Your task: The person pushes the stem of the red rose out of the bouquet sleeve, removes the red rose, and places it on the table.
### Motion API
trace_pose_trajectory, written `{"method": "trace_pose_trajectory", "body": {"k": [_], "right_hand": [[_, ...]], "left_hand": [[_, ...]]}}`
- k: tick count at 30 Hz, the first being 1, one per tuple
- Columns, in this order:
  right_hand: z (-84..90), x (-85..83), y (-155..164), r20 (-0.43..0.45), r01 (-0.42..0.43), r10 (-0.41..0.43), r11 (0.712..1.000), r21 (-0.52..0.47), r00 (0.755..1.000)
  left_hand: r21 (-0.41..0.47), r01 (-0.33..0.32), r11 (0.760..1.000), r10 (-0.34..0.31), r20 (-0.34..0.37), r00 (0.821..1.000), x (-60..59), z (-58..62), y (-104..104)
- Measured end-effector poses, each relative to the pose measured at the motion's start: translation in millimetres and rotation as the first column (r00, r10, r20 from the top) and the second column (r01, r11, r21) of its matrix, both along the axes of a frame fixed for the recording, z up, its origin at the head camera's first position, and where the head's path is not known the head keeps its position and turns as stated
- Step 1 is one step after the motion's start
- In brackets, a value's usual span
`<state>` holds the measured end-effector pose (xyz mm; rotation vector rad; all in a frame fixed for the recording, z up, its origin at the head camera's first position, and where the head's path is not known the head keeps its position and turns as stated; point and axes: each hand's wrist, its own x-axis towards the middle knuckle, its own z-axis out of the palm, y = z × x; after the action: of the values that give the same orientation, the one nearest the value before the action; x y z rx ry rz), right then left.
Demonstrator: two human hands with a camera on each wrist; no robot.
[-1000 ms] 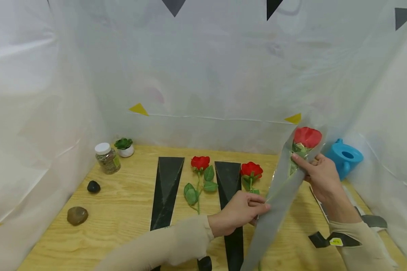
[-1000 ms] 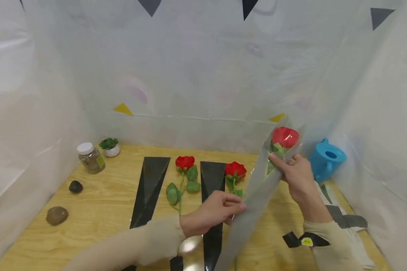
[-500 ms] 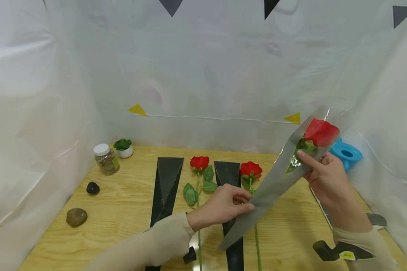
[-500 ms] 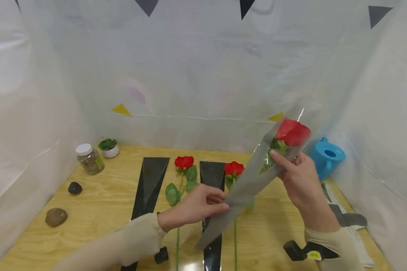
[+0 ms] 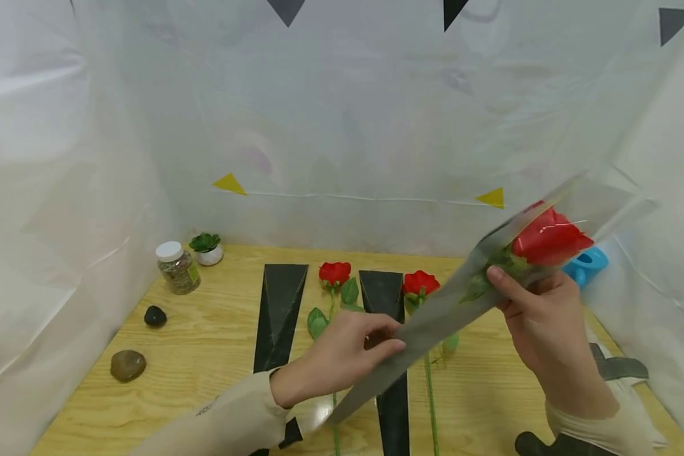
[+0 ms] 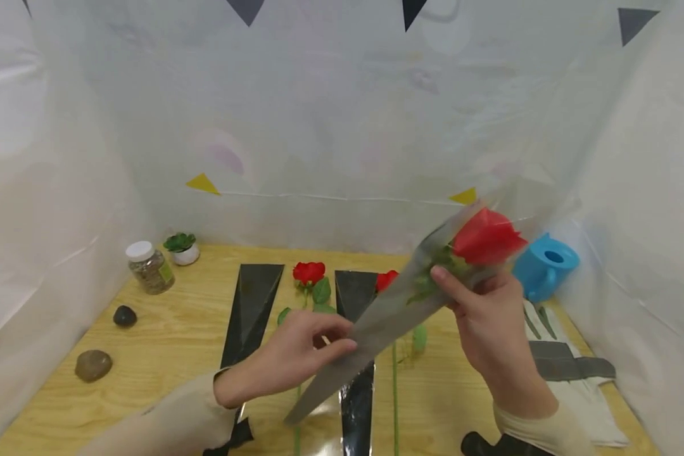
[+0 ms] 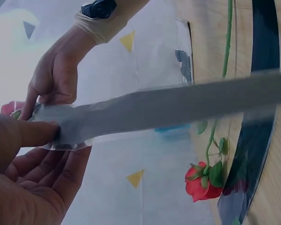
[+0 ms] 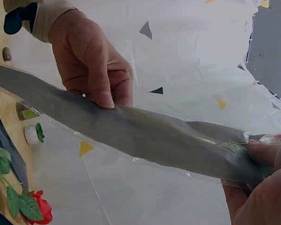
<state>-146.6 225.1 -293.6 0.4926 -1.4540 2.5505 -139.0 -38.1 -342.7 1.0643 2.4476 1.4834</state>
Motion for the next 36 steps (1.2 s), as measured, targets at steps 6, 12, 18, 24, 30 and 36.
{"method": "trace_pose_trajectory", "body": {"k": [6,12,18,24,30,36], "right_hand": [[-4.9,10.5,-16.7,0.007,-0.023,0.023,0.998,0.059,1.0],[-12.0,12.0,-27.7,0.031,-0.018,0.011,0.977,0.211,0.999],[-19.2,12.0,-37.8,0.102,-0.002,-0.033,0.945,0.328,0.994],[-39.9,7.0,-45.9,0.068,0.011,-0.038,0.93,0.366,0.997],[-87.9,-17.7,-31.7,-0.009,-0.077,0.084,0.955,0.287,0.996],[-57.0,3.6,-54.2,0.106,-0.026,-0.012,0.936,0.351,0.994]], "left_hand": [[-0.05,0.016,0.999,-0.019,-0.055,0.998,10.4,-0.1,-11.4],[-0.025,0.003,1.0,-0.005,-0.071,0.997,11.8,-4.7,-20.8],[-0.02,-0.022,1.0,0.02,-0.077,0.997,9.6,-8.8,-26.1],[0.044,-0.02,0.999,0.019,0.025,1.0,9.3,-11.3,-25.6],[0.108,-0.02,0.994,0.004,0.148,0.989,9.5,-14.5,-23.9],[0.136,-0.021,0.99,-0.008,0.214,0.977,5.7,-19.5,-24.6]]}}
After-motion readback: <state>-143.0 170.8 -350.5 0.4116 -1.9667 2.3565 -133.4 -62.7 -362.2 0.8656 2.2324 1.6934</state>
